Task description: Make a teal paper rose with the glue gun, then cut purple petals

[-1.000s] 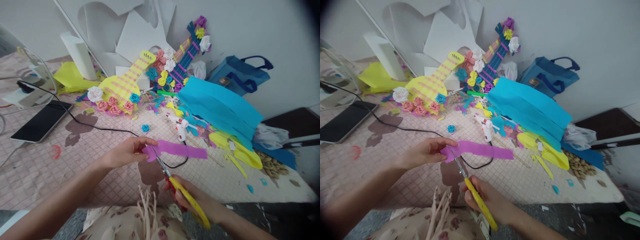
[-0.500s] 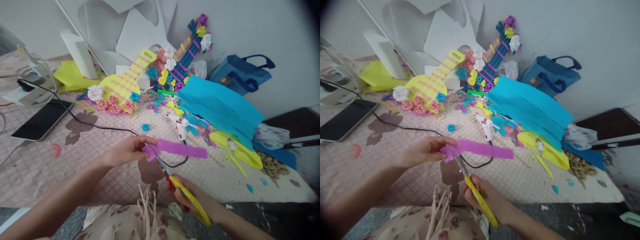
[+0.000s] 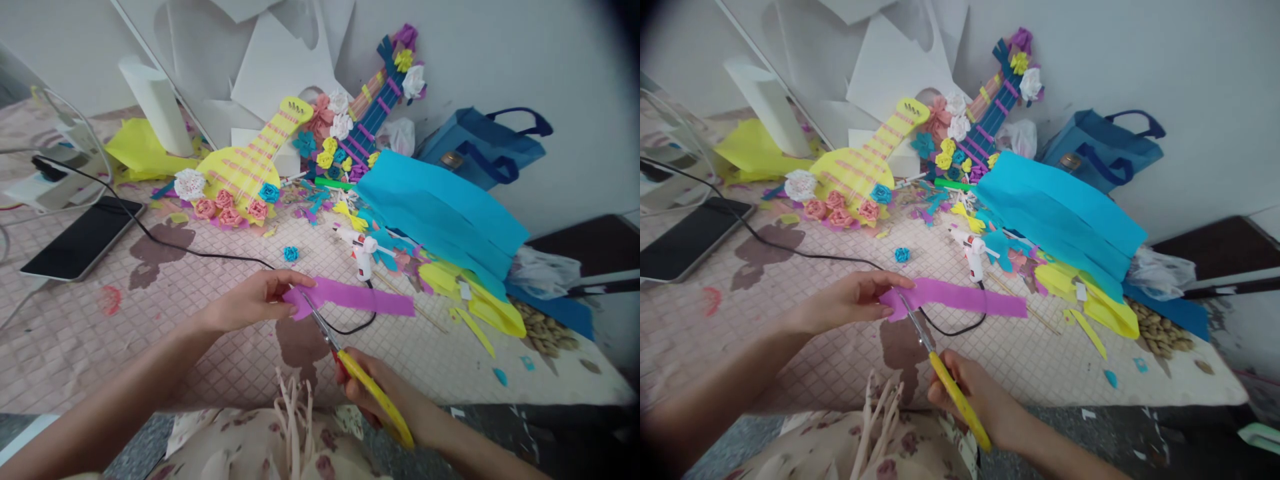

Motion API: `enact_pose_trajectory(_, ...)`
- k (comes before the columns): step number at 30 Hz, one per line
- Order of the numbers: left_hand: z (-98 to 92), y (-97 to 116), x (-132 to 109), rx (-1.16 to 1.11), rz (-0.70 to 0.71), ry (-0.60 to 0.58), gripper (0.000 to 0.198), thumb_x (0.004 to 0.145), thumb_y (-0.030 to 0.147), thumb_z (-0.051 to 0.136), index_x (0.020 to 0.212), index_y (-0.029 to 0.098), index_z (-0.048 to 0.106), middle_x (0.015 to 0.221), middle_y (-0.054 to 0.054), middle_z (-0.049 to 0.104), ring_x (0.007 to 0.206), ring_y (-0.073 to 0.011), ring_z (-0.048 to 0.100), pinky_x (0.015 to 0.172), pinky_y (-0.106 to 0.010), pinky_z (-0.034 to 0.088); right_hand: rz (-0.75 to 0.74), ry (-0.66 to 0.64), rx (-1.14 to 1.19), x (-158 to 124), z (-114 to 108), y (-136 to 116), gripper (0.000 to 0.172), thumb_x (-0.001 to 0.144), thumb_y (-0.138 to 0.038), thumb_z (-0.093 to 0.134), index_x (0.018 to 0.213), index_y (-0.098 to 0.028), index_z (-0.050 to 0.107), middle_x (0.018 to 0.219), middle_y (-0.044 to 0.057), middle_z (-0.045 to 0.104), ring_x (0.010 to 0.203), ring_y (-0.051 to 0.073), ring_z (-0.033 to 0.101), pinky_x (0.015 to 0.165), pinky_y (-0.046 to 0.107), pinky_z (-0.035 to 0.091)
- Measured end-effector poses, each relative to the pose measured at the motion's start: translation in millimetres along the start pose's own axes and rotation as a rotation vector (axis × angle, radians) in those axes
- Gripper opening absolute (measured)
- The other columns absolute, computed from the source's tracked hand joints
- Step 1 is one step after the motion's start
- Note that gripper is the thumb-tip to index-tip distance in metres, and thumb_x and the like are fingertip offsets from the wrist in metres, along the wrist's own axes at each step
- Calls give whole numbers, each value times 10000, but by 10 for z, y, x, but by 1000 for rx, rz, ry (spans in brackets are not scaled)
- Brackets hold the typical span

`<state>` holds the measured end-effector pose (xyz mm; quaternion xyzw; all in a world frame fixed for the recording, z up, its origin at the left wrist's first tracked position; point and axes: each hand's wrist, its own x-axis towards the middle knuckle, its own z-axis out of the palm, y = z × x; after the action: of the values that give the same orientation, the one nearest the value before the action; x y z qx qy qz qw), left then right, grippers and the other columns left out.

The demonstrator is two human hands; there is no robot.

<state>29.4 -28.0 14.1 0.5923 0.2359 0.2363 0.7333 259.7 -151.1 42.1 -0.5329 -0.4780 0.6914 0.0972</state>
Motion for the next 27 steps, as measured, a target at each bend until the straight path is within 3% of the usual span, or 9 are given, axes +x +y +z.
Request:
enact_pose_trajectory(12, 38, 26, 1, 38, -16, 0, 376, 801, 158, 630, 1170, 156, 555, 954, -50, 630, 744, -102, 575, 665, -214, 449, -82, -41, -76, -20, -28, -123, 601, 781, -771, 341, 861, -180, 417, 621, -68, 370, 497, 59, 302, 453, 212, 266)
enact_pose_trajectory(27, 22, -15, -4, 36, -37, -15, 405, 794, 196, 643, 1186, 162, 546, 1035, -82, 630, 773, -128, 591, 669, -234, 460, -81, -7, -16, 44, -22, -38, 641, 696, -829, 390, 802, -198, 417, 563, -86, 347, 438, 48, 295, 394, 200, 232)
